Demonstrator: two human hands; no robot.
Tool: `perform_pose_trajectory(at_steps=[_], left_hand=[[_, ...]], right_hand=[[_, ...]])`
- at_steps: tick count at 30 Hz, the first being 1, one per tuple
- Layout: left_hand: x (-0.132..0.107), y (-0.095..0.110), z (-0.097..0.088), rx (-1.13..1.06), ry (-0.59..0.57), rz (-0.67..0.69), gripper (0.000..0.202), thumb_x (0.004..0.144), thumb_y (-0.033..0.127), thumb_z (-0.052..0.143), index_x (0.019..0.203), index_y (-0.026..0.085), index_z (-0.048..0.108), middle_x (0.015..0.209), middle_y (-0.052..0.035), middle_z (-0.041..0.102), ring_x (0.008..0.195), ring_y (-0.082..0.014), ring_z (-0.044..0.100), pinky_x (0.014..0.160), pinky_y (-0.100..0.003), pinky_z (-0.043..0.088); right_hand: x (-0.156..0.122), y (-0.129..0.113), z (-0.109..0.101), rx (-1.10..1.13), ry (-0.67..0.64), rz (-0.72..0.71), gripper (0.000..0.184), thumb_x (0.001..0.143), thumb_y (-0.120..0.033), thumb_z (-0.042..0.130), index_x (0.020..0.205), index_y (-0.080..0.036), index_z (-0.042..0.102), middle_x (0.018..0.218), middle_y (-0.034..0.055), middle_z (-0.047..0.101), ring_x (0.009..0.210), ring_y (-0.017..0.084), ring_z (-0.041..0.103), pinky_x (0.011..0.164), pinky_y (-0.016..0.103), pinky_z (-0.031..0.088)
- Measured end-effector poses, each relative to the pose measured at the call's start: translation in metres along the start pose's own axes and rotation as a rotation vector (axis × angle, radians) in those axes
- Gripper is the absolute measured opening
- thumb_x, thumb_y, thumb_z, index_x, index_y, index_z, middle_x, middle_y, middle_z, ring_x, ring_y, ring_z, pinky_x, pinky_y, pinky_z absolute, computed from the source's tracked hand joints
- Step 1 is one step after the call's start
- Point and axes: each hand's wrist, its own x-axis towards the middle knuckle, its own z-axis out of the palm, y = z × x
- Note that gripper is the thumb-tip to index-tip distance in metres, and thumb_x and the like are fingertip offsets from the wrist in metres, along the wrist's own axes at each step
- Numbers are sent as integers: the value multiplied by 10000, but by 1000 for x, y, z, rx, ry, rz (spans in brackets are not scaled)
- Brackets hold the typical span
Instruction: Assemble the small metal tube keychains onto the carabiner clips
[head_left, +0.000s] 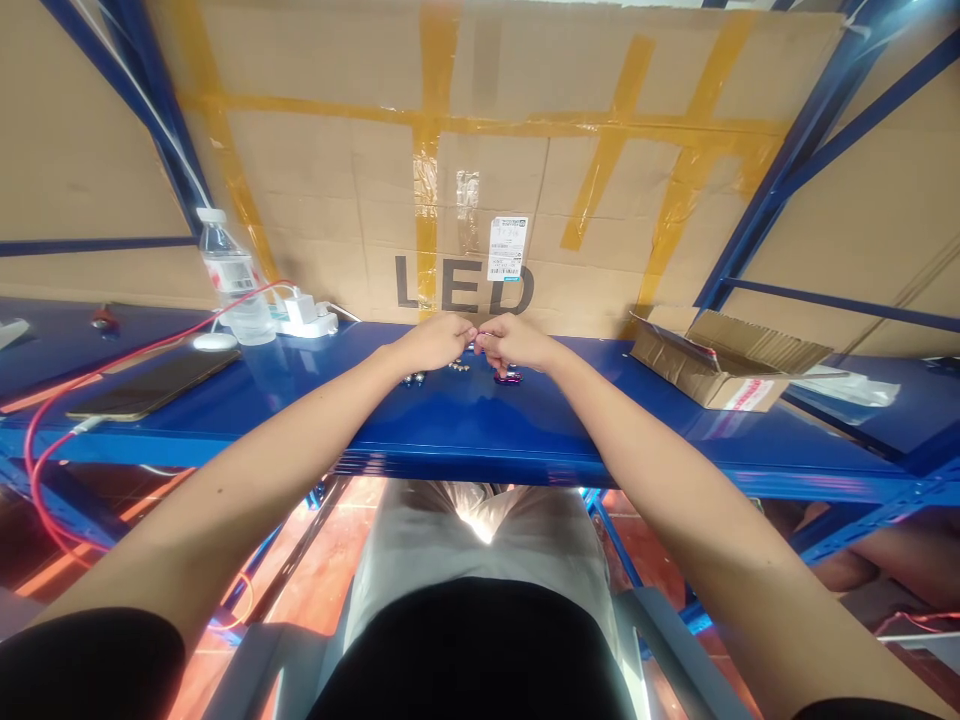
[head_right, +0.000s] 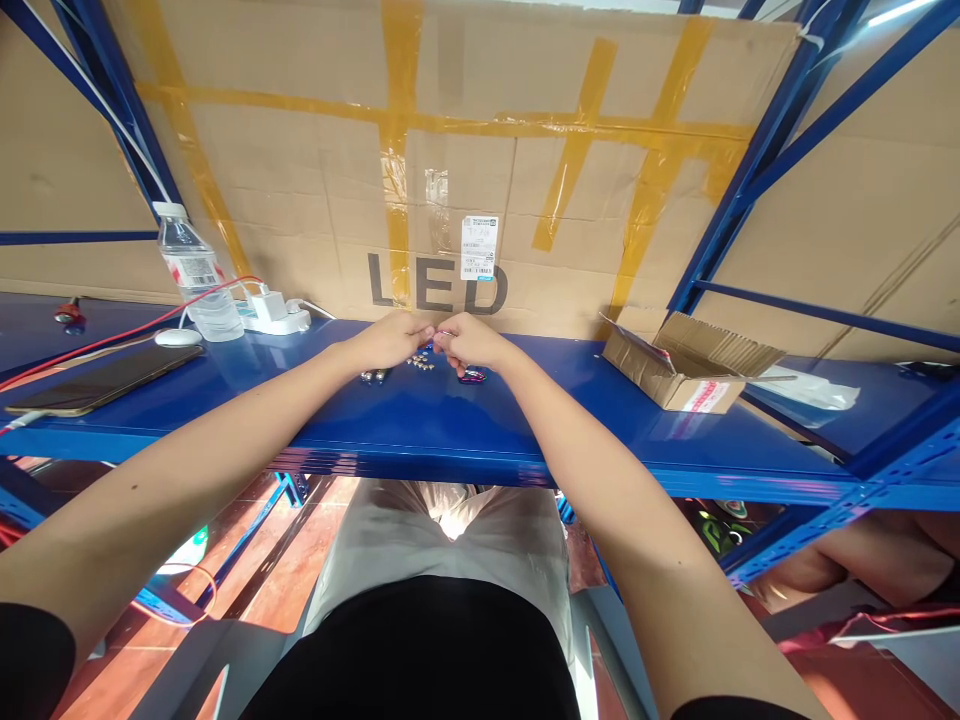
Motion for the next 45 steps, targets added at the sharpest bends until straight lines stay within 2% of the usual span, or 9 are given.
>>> perform_pose_trajectory(at_steps=[6, 11, 17, 24, 28, 33, 37, 41, 45], left_hand=[[4, -5, 1, -398, -75, -179, 324, 930, 311, 472, 631, 197, 517, 506, 5, 433, 445, -121, 369, 512, -308, 320], [0, 0, -5, -442, -100, -188, 343, 952, 301, 504, 627, 192, 524, 482, 15, 399, 414, -100, 341, 470, -284, 289], [-1, -3, -5, -454, -154, -223, 364, 983, 363, 487, 658, 203, 525, 544, 2, 433, 441, -113, 346, 501, -300, 302], [-2, -7, -9, -385, -163, -26, 373, 963, 448, 557, 686, 199, 531, 609, -9, 487, 532, -128, 432, 557, -297, 377], [-2, -11, -9, -463, -227, -109, 353, 973, 419, 507, 693, 206, 528, 593, -23, 465, 495, -127, 409, 531, -316, 390], [-3, -16, -9, -386, -297, -172, 279, 920, 360, 524, 706, 199, 603, 612, -52, 508, 485, -130, 414, 521, -332, 387], [-4, -16, -15, -266, -346, -103, 283, 892, 415, 561, 792, 183, 689, 614, -30, 533, 537, -148, 449, 572, -320, 399], [-2, -17, -14, -127, -295, 38, 263, 903, 383, 532, 814, 172, 660, 744, -32, 601, 661, -158, 504, 653, -299, 398], [-1, -18, -10, -54, -238, 114, 256, 912, 371, 519, 799, 176, 641, 752, -31, 607, 702, -169, 519, 684, -298, 390]], right_hand=[[2, 2, 1, -604, 131, -304, 183, 964, -63, 499, 945, -158, 654, 954, 122, 737, 893, 229, 677, 748, 299, 462], [-2, -2, 5, -810, 91, -271, 207, 1003, -85, 442, 994, -147, 639, 1004, 166, 730, 848, 250, 659, 717, 328, 436], [-3, -1, 1, -749, 69, -322, 224, 1014, -93, 430, 960, -162, 636, 989, 131, 729, 829, 217, 629, 694, 305, 402], [-3, -1, -1, -726, 103, -275, 233, 1012, -86, 419, 944, -155, 632, 942, 115, 713, 784, 196, 599, 667, 299, 373], [-5, -8, 2, -830, 128, -277, 228, 969, -28, 459, 1065, -147, 627, 1034, 131, 713, 870, 222, 640, 708, 306, 400], [-2, -11, 4, -928, 18, -335, 303, 908, 33, 486, 1070, -138, 676, 1036, 143, 737, 890, 239, 667, 713, 307, 416], [1, -5, 5, -845, -39, -301, 347, 897, 13, 494, 1101, -157, 717, 977, 126, 755, 810, 220, 667, 660, 290, 397], [2, 2, 4, -735, -19, -319, 343, 927, -18, 465, 1105, -158, 723, 930, 108, 752, 764, 200, 633, 645, 281, 376], [4, 6, 2, -707, -1, -291, 255, 934, -49, 478, 979, -147, 710, 874, 107, 733, 731, 196, 591, 648, 293, 354]])
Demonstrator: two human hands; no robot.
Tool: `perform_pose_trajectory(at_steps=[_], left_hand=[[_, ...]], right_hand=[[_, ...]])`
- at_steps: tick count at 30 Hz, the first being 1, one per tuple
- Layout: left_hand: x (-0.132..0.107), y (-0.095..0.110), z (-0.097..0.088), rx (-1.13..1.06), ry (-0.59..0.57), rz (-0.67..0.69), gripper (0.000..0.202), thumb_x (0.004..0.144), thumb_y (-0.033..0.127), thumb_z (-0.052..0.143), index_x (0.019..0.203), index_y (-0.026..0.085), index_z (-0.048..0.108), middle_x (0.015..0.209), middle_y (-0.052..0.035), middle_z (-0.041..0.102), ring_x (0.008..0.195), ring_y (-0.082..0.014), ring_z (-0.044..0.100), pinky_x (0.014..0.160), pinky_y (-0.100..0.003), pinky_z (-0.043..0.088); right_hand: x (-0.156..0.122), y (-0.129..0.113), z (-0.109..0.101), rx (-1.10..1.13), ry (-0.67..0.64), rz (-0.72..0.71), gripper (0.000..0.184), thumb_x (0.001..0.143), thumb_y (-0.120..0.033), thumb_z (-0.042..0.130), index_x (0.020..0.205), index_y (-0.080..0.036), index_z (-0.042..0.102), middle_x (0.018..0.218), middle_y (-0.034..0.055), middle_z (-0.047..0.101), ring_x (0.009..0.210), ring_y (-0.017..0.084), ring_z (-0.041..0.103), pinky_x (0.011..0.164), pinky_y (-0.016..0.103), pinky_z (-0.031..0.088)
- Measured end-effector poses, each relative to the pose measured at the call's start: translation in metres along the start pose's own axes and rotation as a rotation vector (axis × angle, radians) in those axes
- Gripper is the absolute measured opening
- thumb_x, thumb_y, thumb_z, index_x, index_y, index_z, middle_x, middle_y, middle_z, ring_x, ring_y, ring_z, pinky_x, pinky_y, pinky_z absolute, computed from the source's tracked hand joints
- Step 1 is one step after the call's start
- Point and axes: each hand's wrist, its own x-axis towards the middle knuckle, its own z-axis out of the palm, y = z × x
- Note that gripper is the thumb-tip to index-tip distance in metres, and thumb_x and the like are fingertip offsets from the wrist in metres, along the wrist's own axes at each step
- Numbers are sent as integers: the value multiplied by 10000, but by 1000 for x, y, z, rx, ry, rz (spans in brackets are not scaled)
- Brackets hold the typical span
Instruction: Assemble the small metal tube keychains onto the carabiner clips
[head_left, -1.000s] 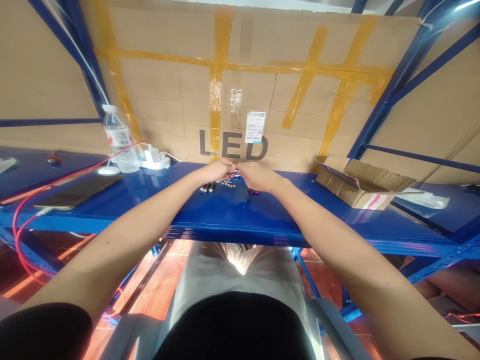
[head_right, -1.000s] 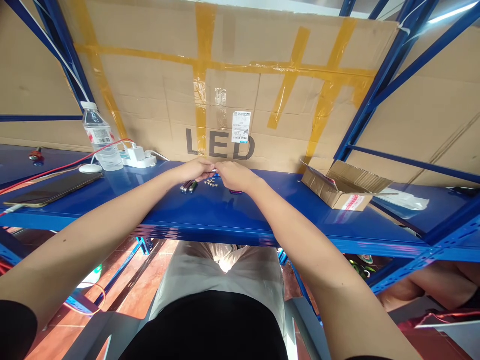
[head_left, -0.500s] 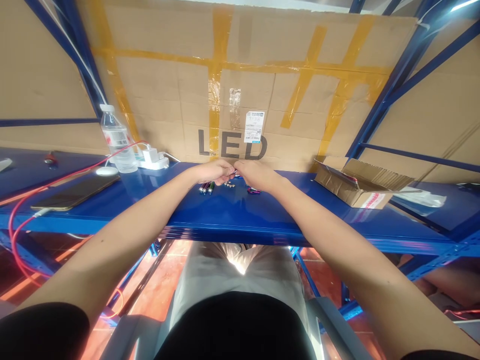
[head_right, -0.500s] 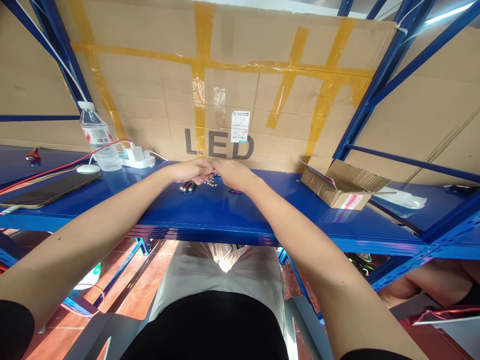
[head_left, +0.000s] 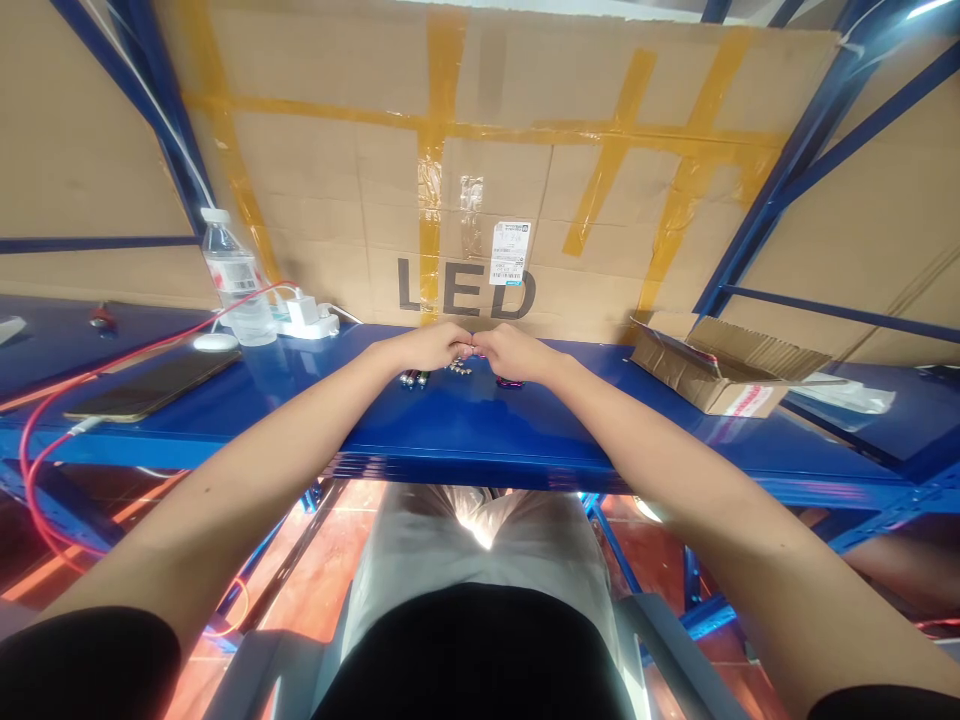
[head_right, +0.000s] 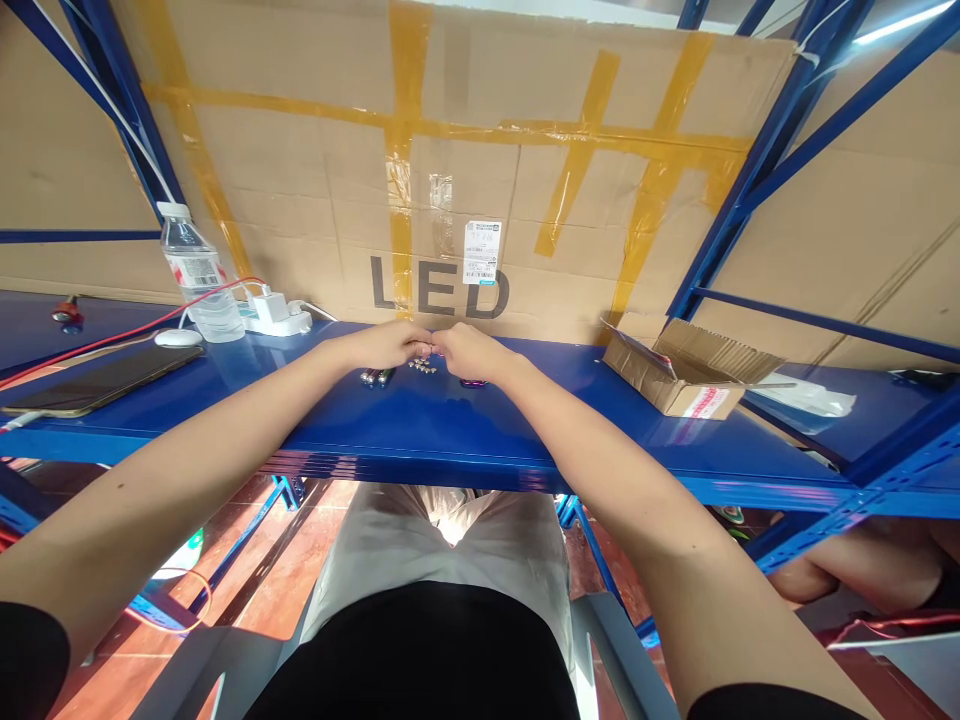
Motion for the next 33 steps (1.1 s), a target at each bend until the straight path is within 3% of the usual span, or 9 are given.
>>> perform_pose_trajectory(at_steps=[7, 11, 15, 18, 22, 26, 33], left_hand=[[0, 0, 0, -75, 30, -76, 272, 930, 394, 500, 764, 188, 562, 708, -12, 545, 655, -160, 475, 637, -291, 366], [0, 3, -1, -67, 89, -97, 249, 938, 368, 501, 768, 191, 544, 723, -9, 544, 681, -161, 486, 645, -287, 360], [-2, 3, -2, -48, 96, -108, 194, 933, 302, 499, 775, 195, 531, 752, -19, 591, 710, -170, 528, 670, -290, 380], [-2, 1, -1, -92, 102, -132, 176, 949, 297, 484, 813, 197, 535, 780, -28, 630, 734, -177, 570, 704, -296, 405], [-1, 1, 0, -92, 175, -157, 215, 957, 312, 476, 778, 203, 523, 749, -24, 610, 712, -182, 551, 717, -309, 405], [1, 3, 1, -77, 222, -136, 229, 948, 294, 480, 738, 204, 496, 731, -20, 565, 716, -185, 526, 710, -314, 388], [3, 6, 8, 2, 200, -87, 262, 922, 252, 500, 672, 214, 435, 665, -8, 487, 664, -180, 469, 659, -321, 344]], right_hand=[[1, 7, -3, 196, 21, 41, 204, 1010, -145, 443, 866, -173, 585, 859, 59, 660, 752, 167, 537, 675, 283, 365], [-1, 8, -3, 365, 68, 117, 221, 1013, -143, 418, 822, -198, 515, 750, 12, 576, 675, 154, 522, 649, 284, 390], [-3, 8, -2, 703, 57, 265, 160, 1002, -105, 407, 943, -210, 512, 650, -35, 532, 556, 142, 553, 582, 275, 461], [-4, 8, -2, 797, 128, 253, 157, 967, -74, 479, 1030, -213, 517, 644, -49, 568, 546, 135, 583, 561, 257, 489], [-4, 9, -2, 838, 230, 231, 87, 957, -122, 537, 929, -205, 538, 643, -28, 601, 515, 127, 575, 502, 245, 467], [-4, 11, -3, 771, 284, 212, 78, 935, -177, 562, 861, -198, 574, 645, -21, 607, 448, 103, 479, 461, 248, 382], [-3, 13, -7, 414, 286, 109, 175, 820, -57, 489, 751, -181, 592, 711, 21, 630, 721, 177, 566, 684, 292, 410]])
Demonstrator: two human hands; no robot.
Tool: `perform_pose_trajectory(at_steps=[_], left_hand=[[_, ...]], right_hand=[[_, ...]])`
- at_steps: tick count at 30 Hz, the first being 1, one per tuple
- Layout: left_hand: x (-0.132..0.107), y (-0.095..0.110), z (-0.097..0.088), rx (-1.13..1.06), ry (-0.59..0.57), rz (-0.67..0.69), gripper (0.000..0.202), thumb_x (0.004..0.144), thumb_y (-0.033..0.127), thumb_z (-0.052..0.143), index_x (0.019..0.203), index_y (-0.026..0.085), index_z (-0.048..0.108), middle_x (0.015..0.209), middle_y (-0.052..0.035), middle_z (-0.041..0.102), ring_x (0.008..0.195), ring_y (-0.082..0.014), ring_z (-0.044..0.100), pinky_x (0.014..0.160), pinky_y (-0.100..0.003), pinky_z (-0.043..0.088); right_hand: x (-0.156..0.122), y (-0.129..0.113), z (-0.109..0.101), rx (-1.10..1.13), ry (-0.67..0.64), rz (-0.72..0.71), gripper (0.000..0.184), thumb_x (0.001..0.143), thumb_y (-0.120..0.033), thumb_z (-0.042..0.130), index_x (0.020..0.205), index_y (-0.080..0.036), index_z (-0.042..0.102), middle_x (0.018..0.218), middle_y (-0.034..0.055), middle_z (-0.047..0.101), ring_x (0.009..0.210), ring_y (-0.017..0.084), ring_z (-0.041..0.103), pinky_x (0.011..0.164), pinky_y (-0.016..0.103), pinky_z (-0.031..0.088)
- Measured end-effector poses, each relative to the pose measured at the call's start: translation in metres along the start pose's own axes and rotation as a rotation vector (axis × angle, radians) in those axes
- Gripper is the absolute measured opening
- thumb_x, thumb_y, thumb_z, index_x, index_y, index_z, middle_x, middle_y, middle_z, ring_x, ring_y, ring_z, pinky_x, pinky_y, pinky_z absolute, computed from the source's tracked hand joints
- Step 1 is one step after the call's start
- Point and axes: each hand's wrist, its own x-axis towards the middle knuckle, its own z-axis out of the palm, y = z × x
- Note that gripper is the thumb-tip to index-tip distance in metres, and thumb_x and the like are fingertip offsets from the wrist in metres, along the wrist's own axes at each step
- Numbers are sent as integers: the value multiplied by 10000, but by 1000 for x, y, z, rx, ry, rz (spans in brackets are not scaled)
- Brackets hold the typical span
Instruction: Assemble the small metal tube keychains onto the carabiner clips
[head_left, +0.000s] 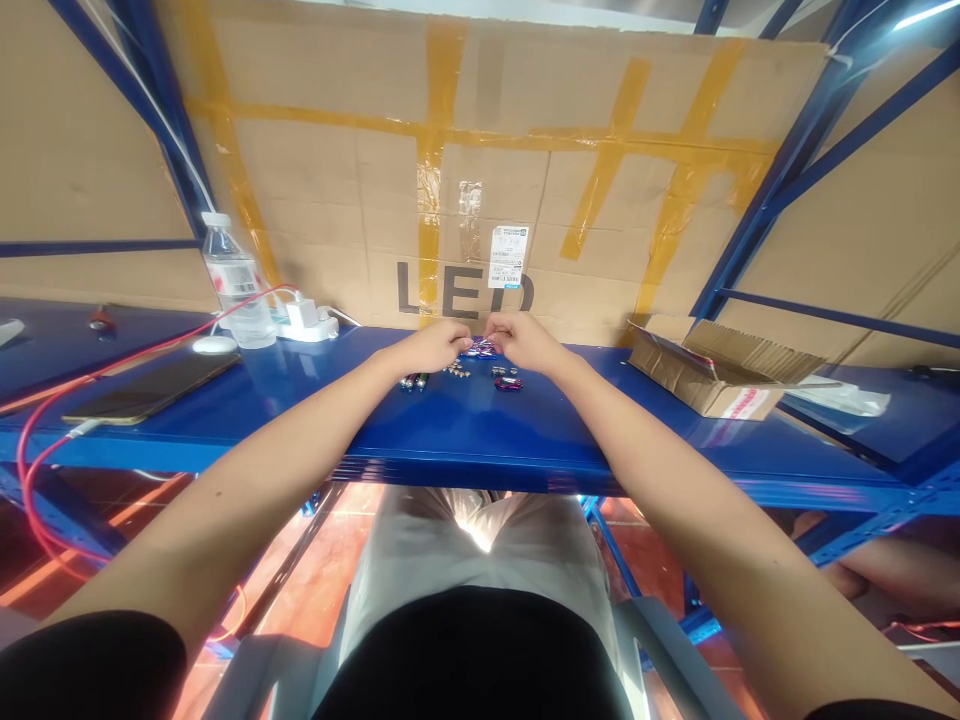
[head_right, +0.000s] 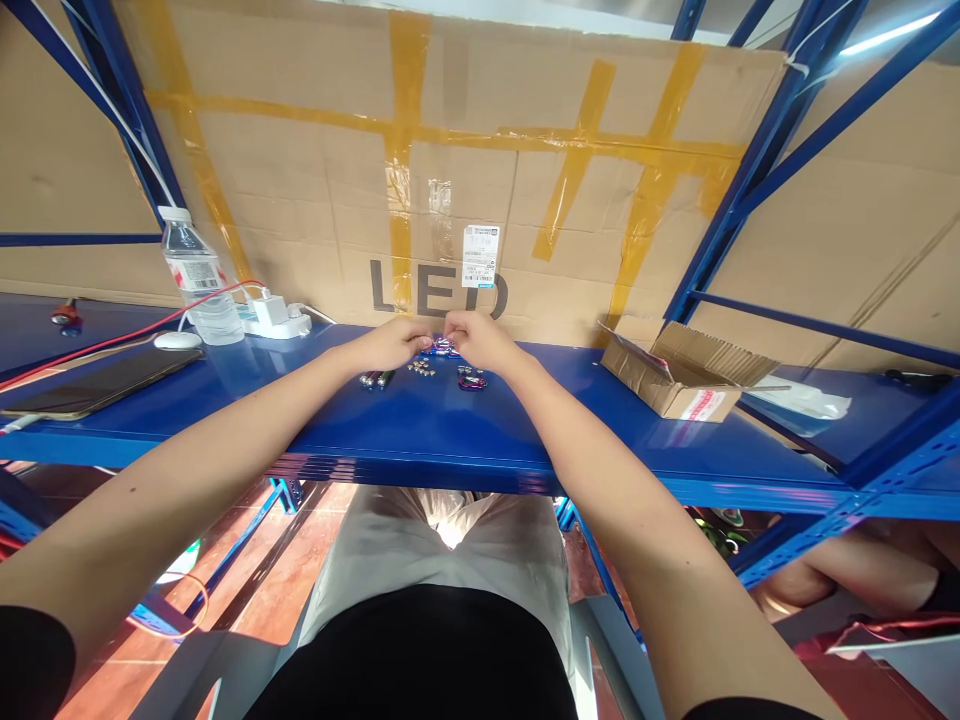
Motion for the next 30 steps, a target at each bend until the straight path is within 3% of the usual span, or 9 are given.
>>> perform_pose_trajectory(at_steps=[5, 11, 23, 26, 30], left_hand=[[-2, 1, 4, 100, -32, 15, 267, 950, 276, 483, 694, 206, 509, 656, -24, 530, 643, -189, 484, 640, -328, 349], [-1, 3, 7, 150, -38, 55, 246, 947, 278, 488, 754, 191, 612, 709, -53, 598, 671, -204, 526, 680, -337, 390], [4, 2, 13, -271, -125, -214, 207, 852, 269, 552, 673, 177, 601, 679, -51, 620, 593, -155, 494, 606, -318, 396], [7, -4, 16, -396, -174, -268, 240, 861, 322, 568, 668, 181, 592, 660, -61, 614, 536, -137, 446, 532, -303, 350], [7, -3, 18, -371, -162, -305, 267, 867, 364, 582, 668, 185, 596, 626, -50, 591, 516, -137, 444, 521, -301, 352]], right_hand=[[0, -2, -1, -155, -80, 21, 198, 830, -28, 490, 794, -174, 620, 858, 62, 700, 798, 191, 590, 710, 284, 401], [-1, -4, 0, -260, -158, 46, 191, 866, -43, 492, 839, -168, 634, 901, 101, 710, 790, 201, 577, 675, 290, 371], [-3, -4, 0, -302, -181, -79, 223, 781, 2, 464, 759, -187, 580, 728, 25, 599, 688, 168, 451, 646, 294, 289], [-2, -2, 2, -261, -201, -56, 257, 772, 28, 440, 777, -184, 585, 755, 21, 615, 711, 162, 474, 659, 281, 309], [0, 1, 4, -246, -188, 20, 231, 835, -2, 452, 830, -179, 601, 796, 36, 636, 738, 171, 497, 668, 277, 332]])
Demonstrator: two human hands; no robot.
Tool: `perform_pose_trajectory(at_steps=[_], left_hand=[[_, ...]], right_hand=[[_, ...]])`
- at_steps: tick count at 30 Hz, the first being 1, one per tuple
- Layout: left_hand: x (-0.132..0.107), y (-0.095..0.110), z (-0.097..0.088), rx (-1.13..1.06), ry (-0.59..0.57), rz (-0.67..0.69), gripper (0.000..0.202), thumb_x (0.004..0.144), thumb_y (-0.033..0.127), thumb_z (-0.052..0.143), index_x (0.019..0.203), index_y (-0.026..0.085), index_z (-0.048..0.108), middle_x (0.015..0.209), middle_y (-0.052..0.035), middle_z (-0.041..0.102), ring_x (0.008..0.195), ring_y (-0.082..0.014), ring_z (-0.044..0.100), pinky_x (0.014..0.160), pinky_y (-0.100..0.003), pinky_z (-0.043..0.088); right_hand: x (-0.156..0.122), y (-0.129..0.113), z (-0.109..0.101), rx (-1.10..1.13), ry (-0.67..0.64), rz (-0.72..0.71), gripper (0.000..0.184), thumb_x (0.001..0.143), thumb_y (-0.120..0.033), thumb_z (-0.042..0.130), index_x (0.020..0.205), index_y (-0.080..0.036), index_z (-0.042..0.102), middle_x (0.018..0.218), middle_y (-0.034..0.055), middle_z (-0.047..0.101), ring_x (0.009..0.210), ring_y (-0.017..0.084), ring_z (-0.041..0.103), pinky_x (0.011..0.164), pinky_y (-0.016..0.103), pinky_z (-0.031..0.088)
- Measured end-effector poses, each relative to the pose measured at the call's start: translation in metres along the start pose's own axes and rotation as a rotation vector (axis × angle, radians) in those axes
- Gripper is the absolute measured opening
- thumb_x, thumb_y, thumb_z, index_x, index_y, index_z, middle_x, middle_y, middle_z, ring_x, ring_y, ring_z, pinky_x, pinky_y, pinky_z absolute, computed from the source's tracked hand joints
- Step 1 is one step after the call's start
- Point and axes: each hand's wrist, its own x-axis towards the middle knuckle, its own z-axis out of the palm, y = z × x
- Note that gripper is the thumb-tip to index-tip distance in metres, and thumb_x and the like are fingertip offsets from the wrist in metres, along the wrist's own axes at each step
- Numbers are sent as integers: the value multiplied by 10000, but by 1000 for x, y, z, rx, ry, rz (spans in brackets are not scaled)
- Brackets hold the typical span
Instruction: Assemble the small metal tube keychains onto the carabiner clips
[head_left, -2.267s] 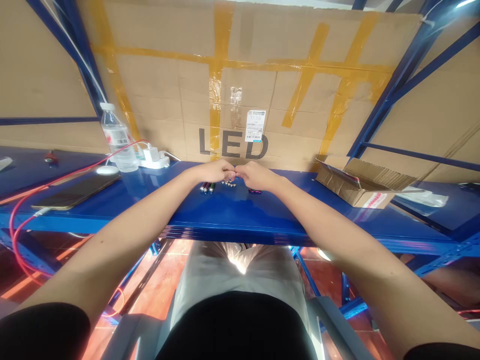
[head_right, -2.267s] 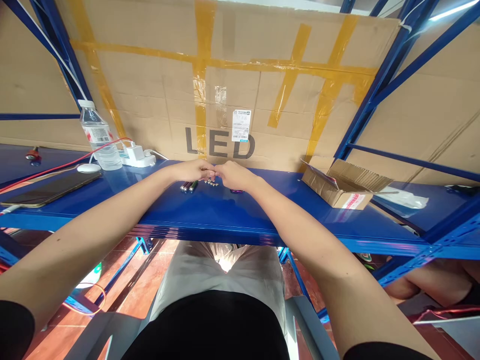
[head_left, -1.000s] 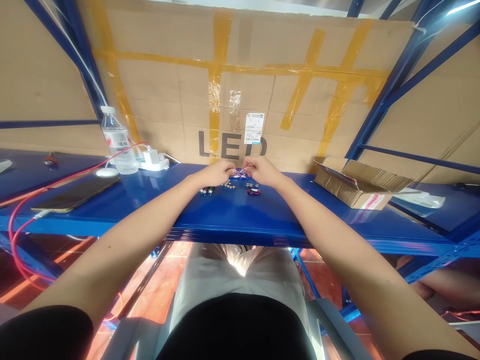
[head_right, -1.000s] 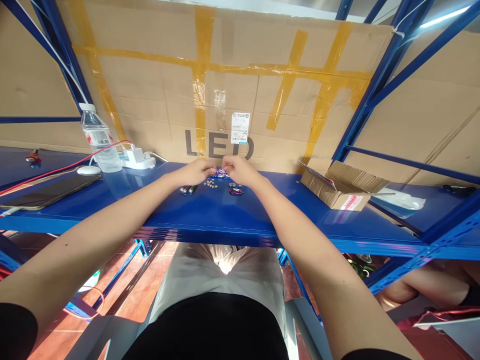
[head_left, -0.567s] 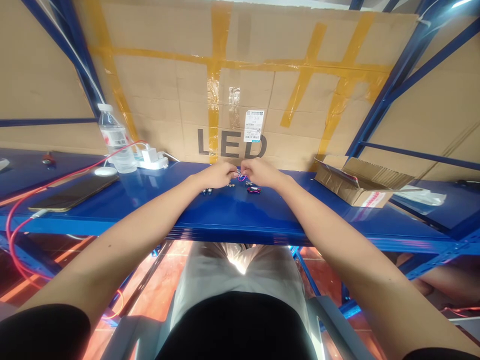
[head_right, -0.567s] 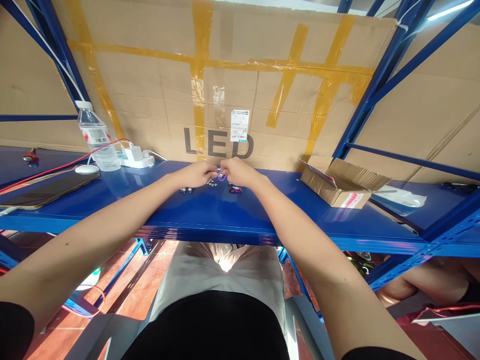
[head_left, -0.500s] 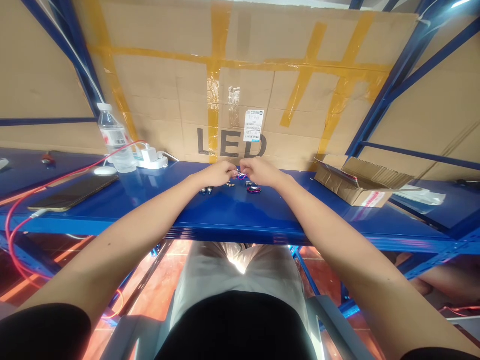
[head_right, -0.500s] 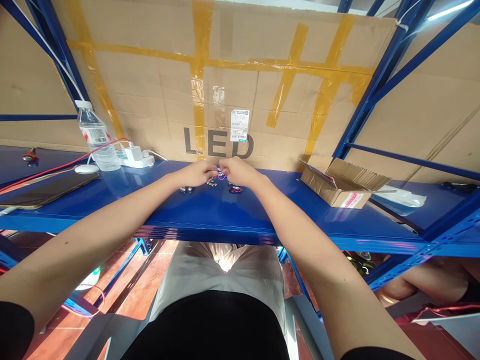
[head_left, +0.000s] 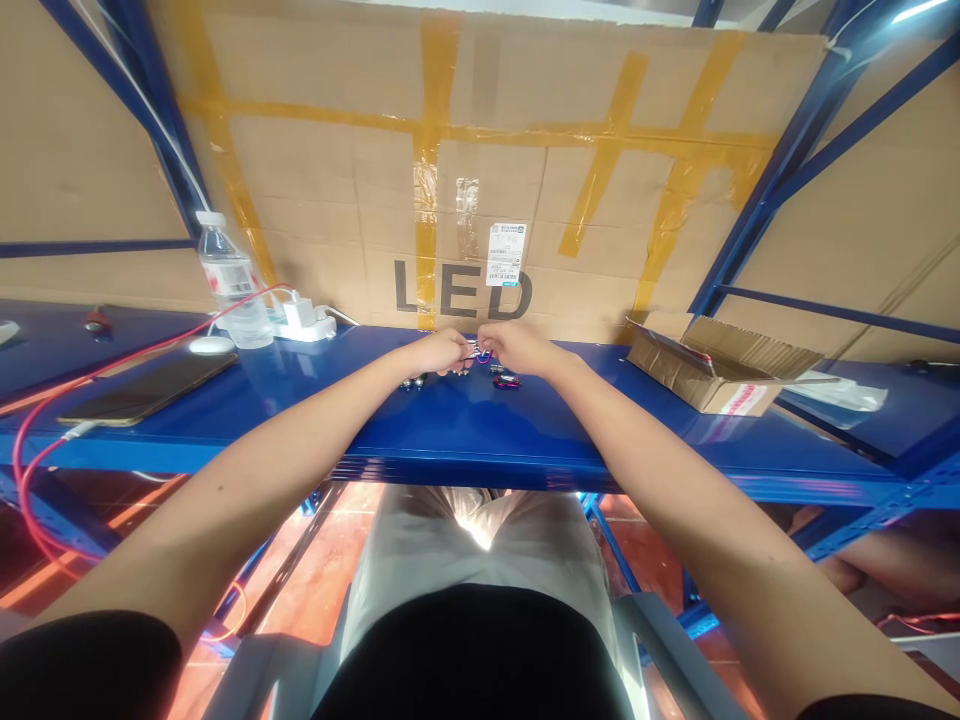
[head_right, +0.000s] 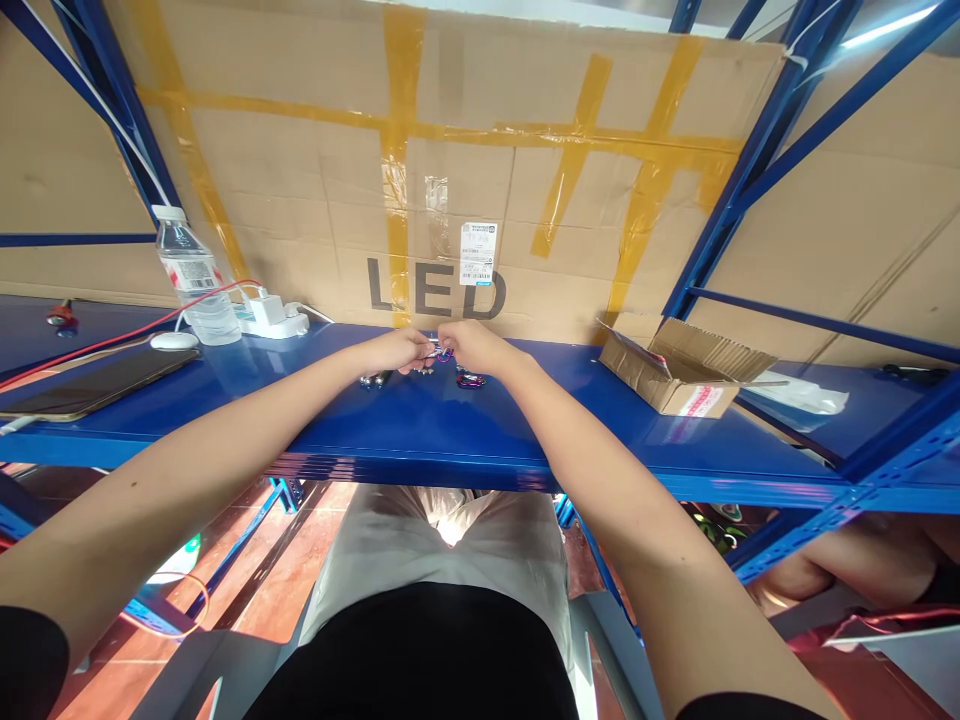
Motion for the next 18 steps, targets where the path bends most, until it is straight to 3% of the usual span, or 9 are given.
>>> perform_pose_trajectory(at_steps=[6, 10, 14, 18], left_hand=[[-2, 10, 9, 191, 153, 45, 320, 924, 372, 523, 686, 183, 624, 657, -53, 632, 607, -179, 549, 638, -324, 434], [2, 11, 16, 196, 220, -25, 344, 949, 361, 510, 664, 190, 600, 613, -52, 607, 568, -188, 535, 616, -335, 428], [3, 9, 24, 294, 333, 56, 335, 951, 365, 523, 667, 198, 581, 653, -73, 637, 628, -212, 566, 626, -329, 419], [2, 8, 25, 302, 327, 30, 325, 959, 317, 502, 667, 196, 576, 680, -78, 657, 644, -215, 583, 626, -326, 418]], right_hand=[[-1, -2, -3, -55, -13, 65, 199, 885, -25, 475, 809, -181, 573, 819, 66, 651, 733, 181, 509, 659, 286, 335], [-1, -1, -5, -38, 11, 91, 206, 930, -52, 453, 815, -184, 562, 804, 68, 644, 705, 178, 490, 635, 283, 319], [-1, 2, -3, -49, 34, 92, 180, 911, -44, 482, 835, -181, 571, 872, 92, 673, 753, 192, 518, 658, 284, 333], [-1, 2, -2, -88, 26, 51, 204, 863, -6, 473, 828, -185, 563, 837, 72, 658, 719, 185, 487, 643, 288, 303]])
